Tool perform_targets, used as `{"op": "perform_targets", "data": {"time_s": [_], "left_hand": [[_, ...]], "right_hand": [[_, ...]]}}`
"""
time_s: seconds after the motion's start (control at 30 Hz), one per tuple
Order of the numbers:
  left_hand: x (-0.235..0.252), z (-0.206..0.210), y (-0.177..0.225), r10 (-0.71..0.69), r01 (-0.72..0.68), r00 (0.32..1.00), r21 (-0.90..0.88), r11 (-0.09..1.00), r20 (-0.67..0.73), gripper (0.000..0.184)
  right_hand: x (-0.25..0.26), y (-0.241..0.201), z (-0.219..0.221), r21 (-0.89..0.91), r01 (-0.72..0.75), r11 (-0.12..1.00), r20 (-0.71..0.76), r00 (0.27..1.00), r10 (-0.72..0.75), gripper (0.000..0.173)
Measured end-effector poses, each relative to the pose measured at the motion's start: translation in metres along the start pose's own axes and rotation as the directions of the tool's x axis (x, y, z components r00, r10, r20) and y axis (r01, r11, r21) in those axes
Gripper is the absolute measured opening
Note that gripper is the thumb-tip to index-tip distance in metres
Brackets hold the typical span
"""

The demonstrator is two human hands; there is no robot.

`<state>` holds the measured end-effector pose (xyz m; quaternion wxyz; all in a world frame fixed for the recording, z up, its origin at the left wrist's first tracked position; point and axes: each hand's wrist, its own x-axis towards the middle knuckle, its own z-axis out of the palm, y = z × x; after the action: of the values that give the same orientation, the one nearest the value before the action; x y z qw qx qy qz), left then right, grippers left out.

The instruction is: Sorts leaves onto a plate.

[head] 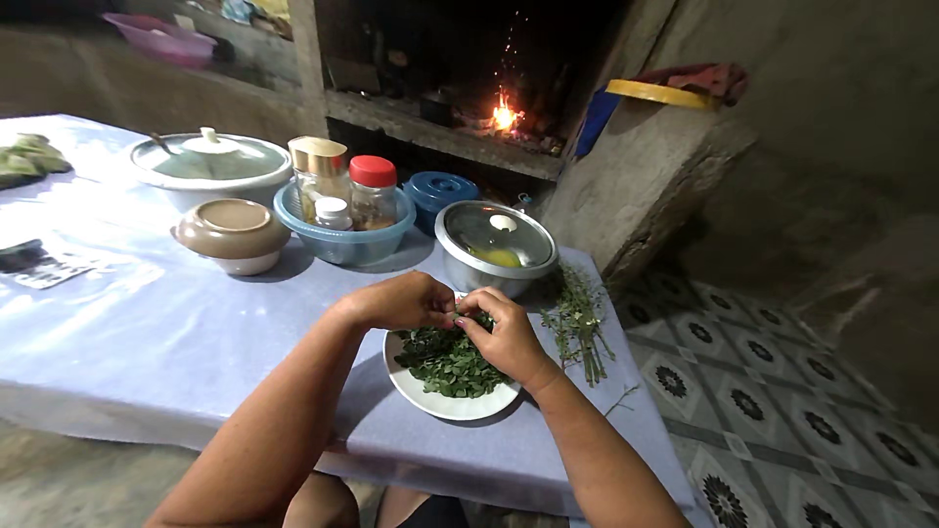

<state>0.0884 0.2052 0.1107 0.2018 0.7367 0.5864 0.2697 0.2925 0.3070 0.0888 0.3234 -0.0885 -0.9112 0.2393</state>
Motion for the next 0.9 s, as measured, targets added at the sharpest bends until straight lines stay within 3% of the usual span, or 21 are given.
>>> {"op": "perform_targets", "data": {"time_s": [0.2,0.33,0.47,0.63,0.9], "left_hand": [[0.001,0.002,-0.004,0.026,-0.028,0.999,-0.052,0.998,-0.048,0.01],[0.001,0.003,0.0,-0.001,-0.056,0.979,-0.267,0.962,-0.206,0.013],[0.004,0.01,0.006,-0.046,-0.072,0.973,-0.485,0.872,-0.226,0.014],[0.006,0.022,0.023,-0.116,-0.046,0.962,-0.568,0.822,-0.246,0.009],[0.008,0.023,0.013,-0.072,-0.12,0.951,-0.573,0.811,-0.3,0.005]], "right_hand": [[0.002,-0.007,-0.007,0.087,-0.112,0.99,-0.021,0.993,0.114,0.006],[0.004,-0.005,-0.013,0.216,-0.189,0.958,-0.071,0.976,0.208,0.006],[0.004,-0.003,-0.013,0.355,-0.249,0.901,-0.082,0.952,0.295,0.006],[0.004,-0.004,-0.011,0.476,-0.279,0.834,-0.072,0.933,0.353,0.006],[0.003,-0.004,-0.016,0.581,-0.3,0.757,-0.059,0.911,0.407,0.006]]}}
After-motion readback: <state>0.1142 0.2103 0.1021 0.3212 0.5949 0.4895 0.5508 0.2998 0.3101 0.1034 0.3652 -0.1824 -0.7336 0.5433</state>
